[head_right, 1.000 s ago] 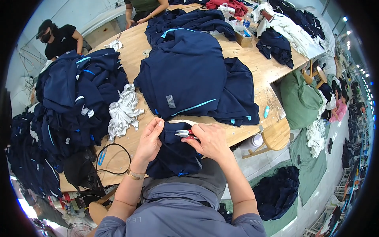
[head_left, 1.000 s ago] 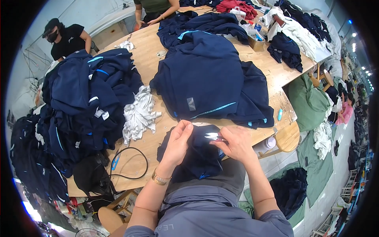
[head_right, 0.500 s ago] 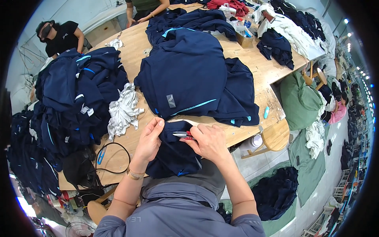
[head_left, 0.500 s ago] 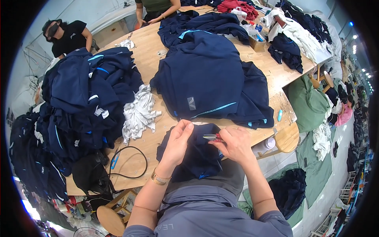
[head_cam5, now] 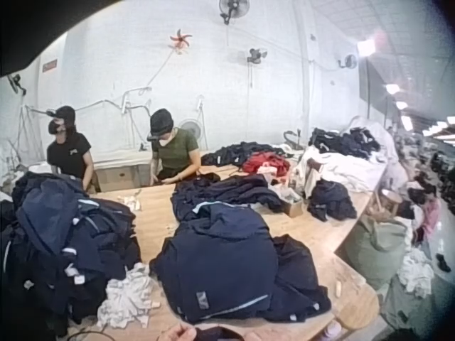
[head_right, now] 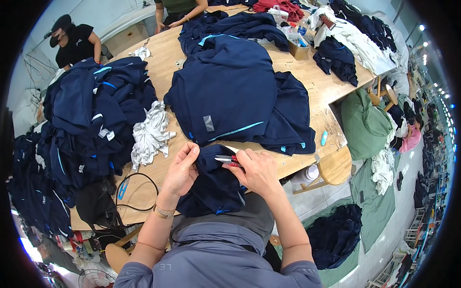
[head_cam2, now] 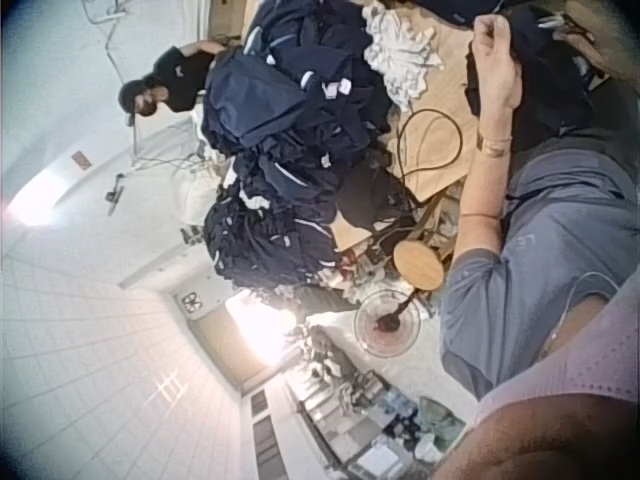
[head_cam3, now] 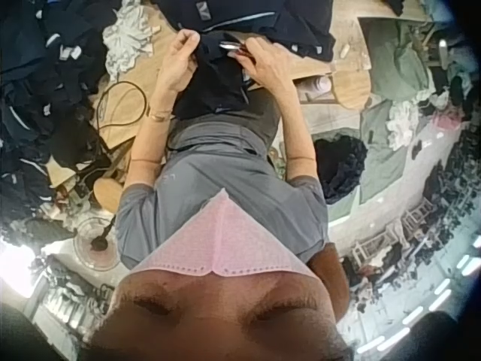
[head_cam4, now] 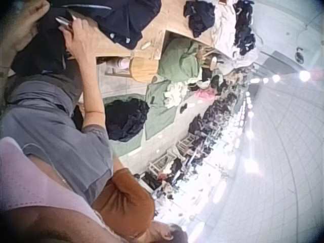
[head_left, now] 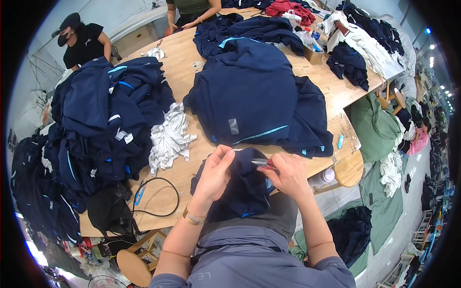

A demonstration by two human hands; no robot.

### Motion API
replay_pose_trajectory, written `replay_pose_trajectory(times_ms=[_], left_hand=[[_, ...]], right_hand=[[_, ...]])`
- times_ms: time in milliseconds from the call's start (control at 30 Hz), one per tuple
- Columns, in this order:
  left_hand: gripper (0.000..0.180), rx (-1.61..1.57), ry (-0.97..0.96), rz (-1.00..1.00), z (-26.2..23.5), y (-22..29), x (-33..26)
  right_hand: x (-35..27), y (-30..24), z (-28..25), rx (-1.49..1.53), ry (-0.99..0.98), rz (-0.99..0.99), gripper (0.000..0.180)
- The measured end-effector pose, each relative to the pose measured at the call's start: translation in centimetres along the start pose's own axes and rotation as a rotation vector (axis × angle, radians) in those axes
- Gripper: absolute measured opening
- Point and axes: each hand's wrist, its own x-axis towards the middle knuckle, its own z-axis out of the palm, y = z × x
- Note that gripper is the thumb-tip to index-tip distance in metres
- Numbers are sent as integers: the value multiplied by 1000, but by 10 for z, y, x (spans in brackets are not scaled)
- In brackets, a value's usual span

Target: Trimming loose threads from dark blue garments using small scissors.

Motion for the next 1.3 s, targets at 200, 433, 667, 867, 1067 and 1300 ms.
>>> replay_pose_trajectory(times_ms=[200, 433, 667, 867, 1067, 1300], left_hand=[[9, 16, 7, 16, -2, -1, 3], [9, 57, -5, 20, 3, 4, 2], [12, 119, -31, -11, -3, 2, 3], [14, 240, -54, 41, 1, 7, 3], [13, 130, -59, 34, -10, -3, 8], [19, -67, 47, -176, -17, -4, 14]], right_hand=[[5, -1, -5, 80, 19, -8, 33], [11, -4, -7, 68, -9, -74, 33], [15, -4, -12, 40, -77, -114, 34], [21, -1, -16, 26, -82, -160, 32], [10, 3, -6, 463, 17, 226, 28], [-2, 6, 9, 562, 23, 386, 32]])
